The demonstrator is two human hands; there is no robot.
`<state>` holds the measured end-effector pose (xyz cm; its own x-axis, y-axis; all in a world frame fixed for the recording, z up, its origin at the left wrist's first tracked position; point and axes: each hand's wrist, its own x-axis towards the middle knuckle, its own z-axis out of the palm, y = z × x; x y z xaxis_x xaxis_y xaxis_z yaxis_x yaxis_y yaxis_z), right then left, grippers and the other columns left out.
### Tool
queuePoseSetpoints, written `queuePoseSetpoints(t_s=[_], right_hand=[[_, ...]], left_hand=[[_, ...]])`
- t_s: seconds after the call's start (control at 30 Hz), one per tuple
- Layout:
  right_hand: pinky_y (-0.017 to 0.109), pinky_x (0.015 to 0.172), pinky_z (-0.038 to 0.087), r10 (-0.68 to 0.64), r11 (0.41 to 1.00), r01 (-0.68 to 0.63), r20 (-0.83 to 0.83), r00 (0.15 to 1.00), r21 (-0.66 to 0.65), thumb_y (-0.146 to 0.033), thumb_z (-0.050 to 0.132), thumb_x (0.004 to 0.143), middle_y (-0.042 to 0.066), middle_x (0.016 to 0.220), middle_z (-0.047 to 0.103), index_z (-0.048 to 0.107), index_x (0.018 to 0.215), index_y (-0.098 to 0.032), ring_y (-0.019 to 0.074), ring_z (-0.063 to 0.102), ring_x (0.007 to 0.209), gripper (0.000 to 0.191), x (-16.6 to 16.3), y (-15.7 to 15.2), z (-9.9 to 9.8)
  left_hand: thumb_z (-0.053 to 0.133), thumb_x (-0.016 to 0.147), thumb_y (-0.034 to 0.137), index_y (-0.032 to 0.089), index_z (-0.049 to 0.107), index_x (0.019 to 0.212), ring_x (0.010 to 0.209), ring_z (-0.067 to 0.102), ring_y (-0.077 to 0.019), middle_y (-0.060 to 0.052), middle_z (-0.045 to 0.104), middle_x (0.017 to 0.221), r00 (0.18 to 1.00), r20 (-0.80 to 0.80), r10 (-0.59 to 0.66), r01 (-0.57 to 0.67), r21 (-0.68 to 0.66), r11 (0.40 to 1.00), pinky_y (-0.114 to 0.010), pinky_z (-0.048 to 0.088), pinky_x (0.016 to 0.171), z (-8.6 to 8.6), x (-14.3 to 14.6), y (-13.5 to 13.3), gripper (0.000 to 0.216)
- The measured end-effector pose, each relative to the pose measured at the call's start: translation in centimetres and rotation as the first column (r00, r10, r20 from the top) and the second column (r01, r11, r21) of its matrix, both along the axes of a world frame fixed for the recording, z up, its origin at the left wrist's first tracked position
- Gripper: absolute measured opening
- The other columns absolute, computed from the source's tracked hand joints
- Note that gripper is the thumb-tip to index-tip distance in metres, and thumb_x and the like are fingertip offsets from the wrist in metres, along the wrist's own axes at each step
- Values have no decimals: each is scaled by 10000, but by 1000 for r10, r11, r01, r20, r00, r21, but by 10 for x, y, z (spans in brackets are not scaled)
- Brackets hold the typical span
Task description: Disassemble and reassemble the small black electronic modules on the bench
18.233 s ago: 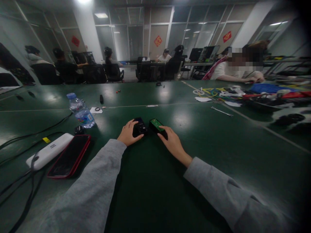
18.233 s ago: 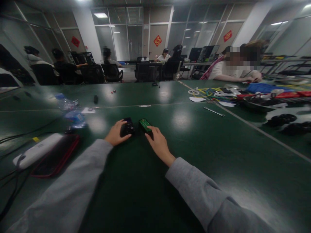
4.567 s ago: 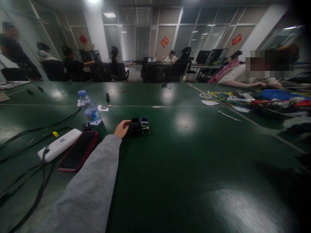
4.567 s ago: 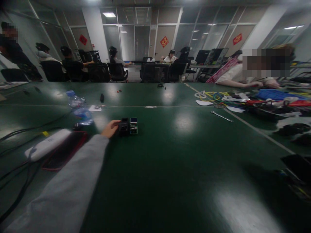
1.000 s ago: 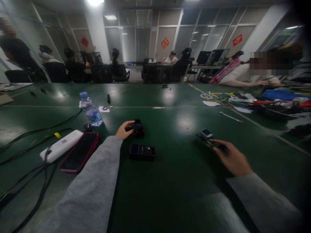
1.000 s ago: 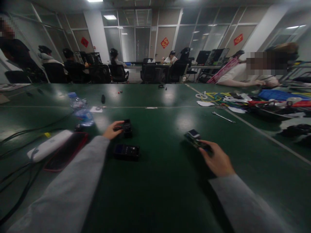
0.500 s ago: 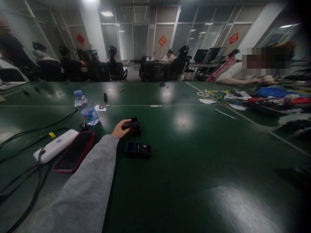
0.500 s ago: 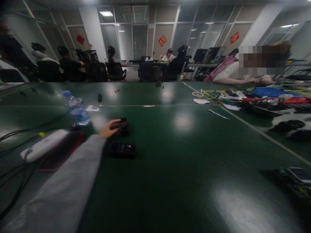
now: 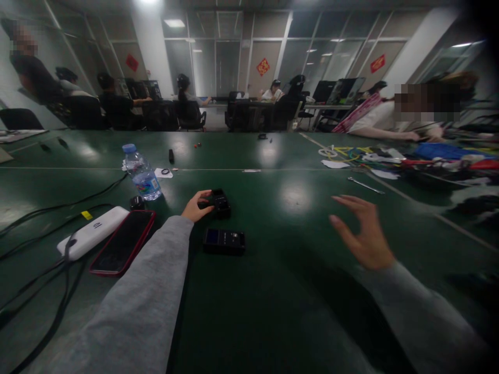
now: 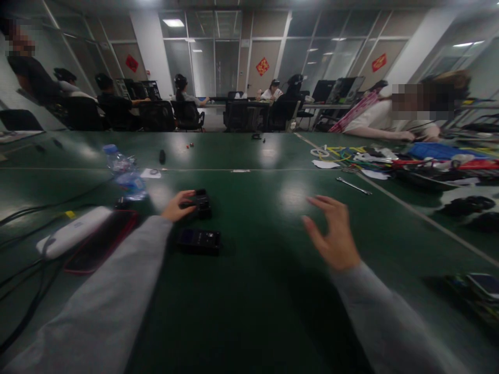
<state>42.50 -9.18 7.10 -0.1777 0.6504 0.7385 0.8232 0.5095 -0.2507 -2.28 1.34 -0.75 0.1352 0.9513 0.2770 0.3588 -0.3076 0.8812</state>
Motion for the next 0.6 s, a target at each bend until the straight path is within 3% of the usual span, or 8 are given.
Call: queuePoseSetpoints(t_s=[0.07, 0.17, 0.23, 0.3, 0.43, 0.5, 0.6], right_hand=[[532, 1055, 384, 179, 982, -180, -17, 984, -63, -493, 451, 979, 138, 1298, 487, 463, 1391, -289, 291, 451, 1242, 461, -66, 26, -13], [519, 1027, 420, 296, 925, -296, -39, 954, -238, -498, 493, 961, 135, 1413, 360, 346, 1476, -300, 292, 433, 1263, 571, -156, 56, -32], [501, 1017, 431, 347, 879, -348, -64, 936, -326, -505, 550, 934, 133, 1443, 313, 376, 1459, -308, 287, 441, 1261, 587, -197, 71, -43], [474, 1011, 438, 395, 834, -405, -106, 912, -374, -479, 599, 912, 124, 1392, 388, 477, 1379, -285, 266, 475, 1228, 520, -219, 84, -51], [403, 950, 477, 435, 784, -475, -193, 880, -400, -254, 629, 861, 68, 1144, 575, 546, 1247, -235, 205, 568, 1066, 395, -219, 92, -55], [397, 908, 498, 401, 808, -430, -159, 902, -402, -178, 614, 809, 71, 1124, 569, 548, 1225, -225, 208, 580, 1029, 423, -201, 85, -58], [432, 867, 522, 332, 860, -338, -83, 939, -383, -223, 612, 786, 93, 1119, 558, 553, 1214, -220, 239, 594, 1009, 432, -147, 66, -68]], left_hand=[[806, 664, 314, 226, 508, 1283, 1045, 625, -247, -128, 568, 1312, 1000, 5, 8, -8, -18, 1000, -496, 483, 952, 1, 1, -2, 693], [842, 625, 339, 214, 512, 1255, 1049, 618, -250, -133, 558, 1317, 1000, 30, 6, -5, -21, 1000, -490, 488, 947, 3, 3, -4, 722], [853, 609, 339, 215, 531, 1214, 1043, 621, -247, -122, 564, 1303, 999, 46, 0, 0, -15, 1000, -480, 495, 940, 3, 4, -5, 697], [855, 606, 338, 221, 552, 1172, 1033, 628, -244, -107, 582, 1274, 999, 52, 3, -3, -10, 1000, -472, 498, 936, 3, 5, -5, 652], [853, 613, 333, 222, 579, 1130, 1030, 639, -244, -92, 615, 1215, 1000, 24, -4, 4, 2, 1000, -484, 486, 954, 2, 4, -4, 595], [848, 626, 334, 230, 581, 1137, 1044, 640, -248, -91, 615, 1219, 1000, -2, -10, 10, -6, 1000, -502, 477, 968, 2, 3, -3, 586], [826, 663, 358, 241, 579, 1159, 1067, 635, -250, -95, 595, 1261, 999, -31, -11, 10, -21, 1000, -518, 465, 990, 2, 1, -2, 566]])
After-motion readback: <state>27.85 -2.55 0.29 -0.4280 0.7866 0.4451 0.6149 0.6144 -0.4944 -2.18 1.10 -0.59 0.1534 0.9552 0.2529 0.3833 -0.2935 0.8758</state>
